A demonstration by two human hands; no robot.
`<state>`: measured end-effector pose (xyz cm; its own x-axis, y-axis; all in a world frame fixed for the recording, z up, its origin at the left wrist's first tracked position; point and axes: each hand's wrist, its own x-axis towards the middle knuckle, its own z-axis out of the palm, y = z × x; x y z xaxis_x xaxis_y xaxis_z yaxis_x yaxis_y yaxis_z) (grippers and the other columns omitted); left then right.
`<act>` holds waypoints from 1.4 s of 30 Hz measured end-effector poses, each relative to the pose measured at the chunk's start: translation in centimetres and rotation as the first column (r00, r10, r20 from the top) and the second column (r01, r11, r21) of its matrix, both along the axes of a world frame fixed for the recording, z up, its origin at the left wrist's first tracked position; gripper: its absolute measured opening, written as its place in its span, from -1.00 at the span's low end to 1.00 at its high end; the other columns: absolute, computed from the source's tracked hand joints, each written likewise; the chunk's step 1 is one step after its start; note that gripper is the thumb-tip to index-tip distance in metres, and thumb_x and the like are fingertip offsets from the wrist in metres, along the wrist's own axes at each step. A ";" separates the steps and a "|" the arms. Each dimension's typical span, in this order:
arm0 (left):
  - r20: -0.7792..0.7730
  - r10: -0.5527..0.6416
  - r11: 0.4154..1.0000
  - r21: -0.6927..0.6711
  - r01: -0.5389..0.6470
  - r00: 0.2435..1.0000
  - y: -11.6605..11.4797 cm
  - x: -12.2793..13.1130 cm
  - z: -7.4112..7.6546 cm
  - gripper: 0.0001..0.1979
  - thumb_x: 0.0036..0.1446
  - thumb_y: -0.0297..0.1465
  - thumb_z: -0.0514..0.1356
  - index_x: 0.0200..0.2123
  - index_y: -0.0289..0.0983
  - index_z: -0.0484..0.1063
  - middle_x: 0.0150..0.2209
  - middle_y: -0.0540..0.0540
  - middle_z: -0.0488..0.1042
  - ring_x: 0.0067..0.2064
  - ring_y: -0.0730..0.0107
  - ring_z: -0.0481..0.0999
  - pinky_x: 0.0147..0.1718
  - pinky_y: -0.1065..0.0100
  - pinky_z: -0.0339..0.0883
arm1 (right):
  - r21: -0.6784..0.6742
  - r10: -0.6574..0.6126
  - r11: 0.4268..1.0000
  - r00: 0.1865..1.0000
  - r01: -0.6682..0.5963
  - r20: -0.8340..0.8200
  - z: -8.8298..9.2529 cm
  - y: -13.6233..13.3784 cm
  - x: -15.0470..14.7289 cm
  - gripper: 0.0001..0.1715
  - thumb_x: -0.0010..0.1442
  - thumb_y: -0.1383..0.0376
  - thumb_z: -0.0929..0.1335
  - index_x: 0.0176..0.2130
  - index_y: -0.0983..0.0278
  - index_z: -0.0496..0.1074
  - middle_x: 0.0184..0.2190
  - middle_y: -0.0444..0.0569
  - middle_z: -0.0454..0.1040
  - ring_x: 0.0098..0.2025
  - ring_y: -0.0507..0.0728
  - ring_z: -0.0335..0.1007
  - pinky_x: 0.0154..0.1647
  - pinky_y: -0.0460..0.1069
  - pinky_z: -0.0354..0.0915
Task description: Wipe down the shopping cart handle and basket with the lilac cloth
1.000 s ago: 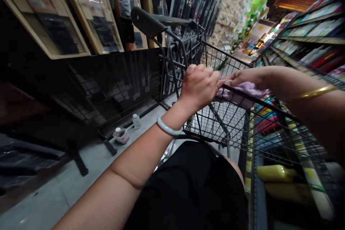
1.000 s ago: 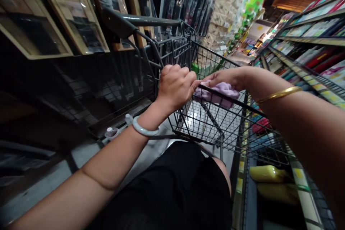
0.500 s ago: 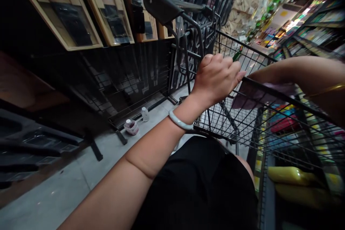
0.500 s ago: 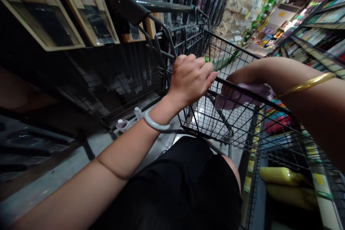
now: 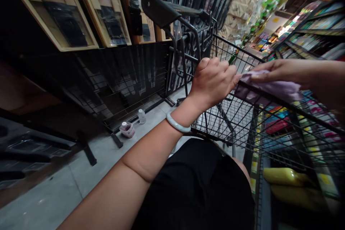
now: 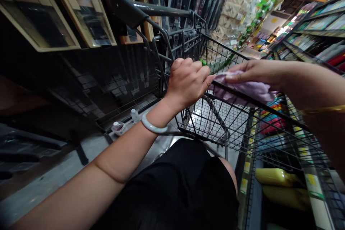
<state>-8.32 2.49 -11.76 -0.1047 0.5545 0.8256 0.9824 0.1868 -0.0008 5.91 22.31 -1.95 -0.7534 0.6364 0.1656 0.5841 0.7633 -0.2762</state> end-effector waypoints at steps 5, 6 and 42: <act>0.003 -0.001 1.000 0.027 0.001 1.000 -0.2 -0.2 0.1 -0.50 0.57 -0.11 -0.13 -0.11 -0.18 0.55 -0.19 -0.15 0.53 0.03 0.07 0.44 0.15 0.01 0.14 | -0.378 0.062 0.918 0.899 0.119 0.433 1.0 0.3 0.8 -0.72 0.42 0.41 0.38 -0.06 0.28 0.73 -0.23 0.00 0.71 -0.31 -0.02 0.47 -0.11 -0.02 0.32; 0.011 0.000 1.000 0.028 0.000 1.000 -0.2 -0.2 0.2 -0.51 0.57 -0.11 -0.12 -0.12 -0.18 0.55 -0.20 -0.15 0.53 0.03 0.07 0.43 0.15 0.01 0.13 | -0.367 0.065 0.921 0.875 0.132 0.479 1.0 0.1 0.8 -0.74 0.40 0.43 0.39 -0.09 0.33 0.72 -0.29 -0.01 0.69 -0.34 -0.02 0.43 -0.12 -0.03 0.31; 0.094 0.003 0.999 0.053 -0.008 0.996 0.1 -0.3 0.6 -0.60 0.48 -0.13 -0.03 -0.30 -0.15 0.47 -0.29 -0.14 0.51 -0.06 -0.02 0.43 0.10 -0.05 0.12 | 0.741 0.274 0.659 0.876 0.130 -0.397 -16.3 -10.9 4.7 -0.71 0.36 0.35 0.44 -0.09 -0.05 0.70 0.14 -0.03 0.61 0.03 0.25 0.52 0.12 0.18 0.45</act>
<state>-8.62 2.63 -11.15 -0.1857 0.5089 0.8406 0.9767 0.1890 0.1013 10.62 11.39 -18.28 -0.5003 0.0964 0.8605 0.4823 0.8564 0.1845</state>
